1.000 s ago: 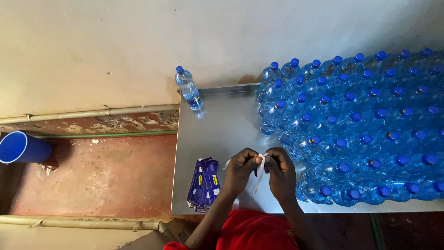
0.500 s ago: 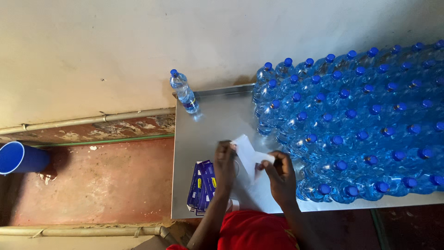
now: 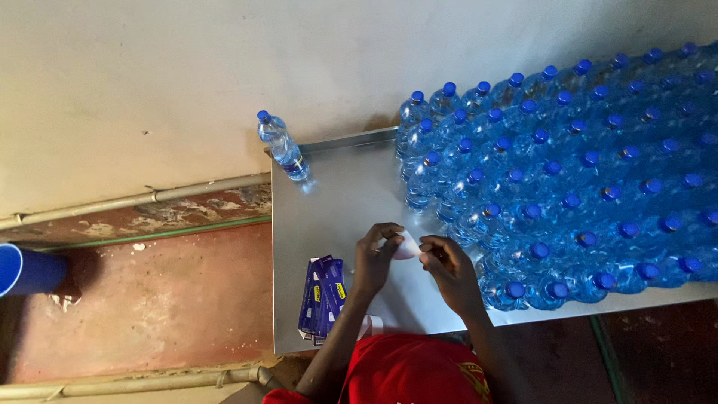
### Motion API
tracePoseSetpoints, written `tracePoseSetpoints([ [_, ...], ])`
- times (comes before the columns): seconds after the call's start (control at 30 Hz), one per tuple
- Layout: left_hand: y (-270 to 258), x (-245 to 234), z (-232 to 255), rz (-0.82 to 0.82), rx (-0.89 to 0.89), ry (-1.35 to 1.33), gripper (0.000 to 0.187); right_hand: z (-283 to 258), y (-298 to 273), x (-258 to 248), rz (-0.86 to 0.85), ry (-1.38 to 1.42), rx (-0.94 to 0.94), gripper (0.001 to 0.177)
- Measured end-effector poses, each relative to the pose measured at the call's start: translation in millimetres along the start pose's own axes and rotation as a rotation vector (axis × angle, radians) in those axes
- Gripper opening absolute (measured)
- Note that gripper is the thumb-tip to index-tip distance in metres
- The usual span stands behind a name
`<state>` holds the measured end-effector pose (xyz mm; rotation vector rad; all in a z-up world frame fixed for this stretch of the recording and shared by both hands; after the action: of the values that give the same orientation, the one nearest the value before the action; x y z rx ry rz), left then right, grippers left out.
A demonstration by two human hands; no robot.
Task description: The person takes plastic water bottles from a large stack on a metal table and applies a blue and yellow label to each one. After labeling, the person places the bottle on the left side of the table. The person repeats this process for several bottles throughout the video.
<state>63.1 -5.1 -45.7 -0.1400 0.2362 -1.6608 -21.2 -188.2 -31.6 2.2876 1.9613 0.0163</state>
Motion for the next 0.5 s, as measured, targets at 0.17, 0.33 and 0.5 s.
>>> tracePoseSetpoints([
  [0.17,-23.2,9.9,36.2,-0.031,0.353,0.111,0.025,-4.9,16.9,17.7,0.067,-0.002,-0.158,0.021],
  [0.33,-29.1,19.9,10.9,-0.074,-0.046,-0.225,0.022,-19.1,4.0,29.6,0.082,0.063,-0.168,0.021],
  [0.5,-25.0,34.0,4.1,-0.126,-0.166,-0.487,0.003,-15.3,0.4,27.7,0.113,0.085,-0.146,0.021],
])
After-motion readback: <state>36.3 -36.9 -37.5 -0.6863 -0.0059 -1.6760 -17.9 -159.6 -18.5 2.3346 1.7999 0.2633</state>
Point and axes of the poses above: each hand's wrist, its own y-axis towards the middle knuckle, its own x-axis out of the palm, z = x × y, the point moved 3 cm from there along y, towards the middle knuckle, and after that the axes turned 14 degrees about -x, right-handed, at the moved point
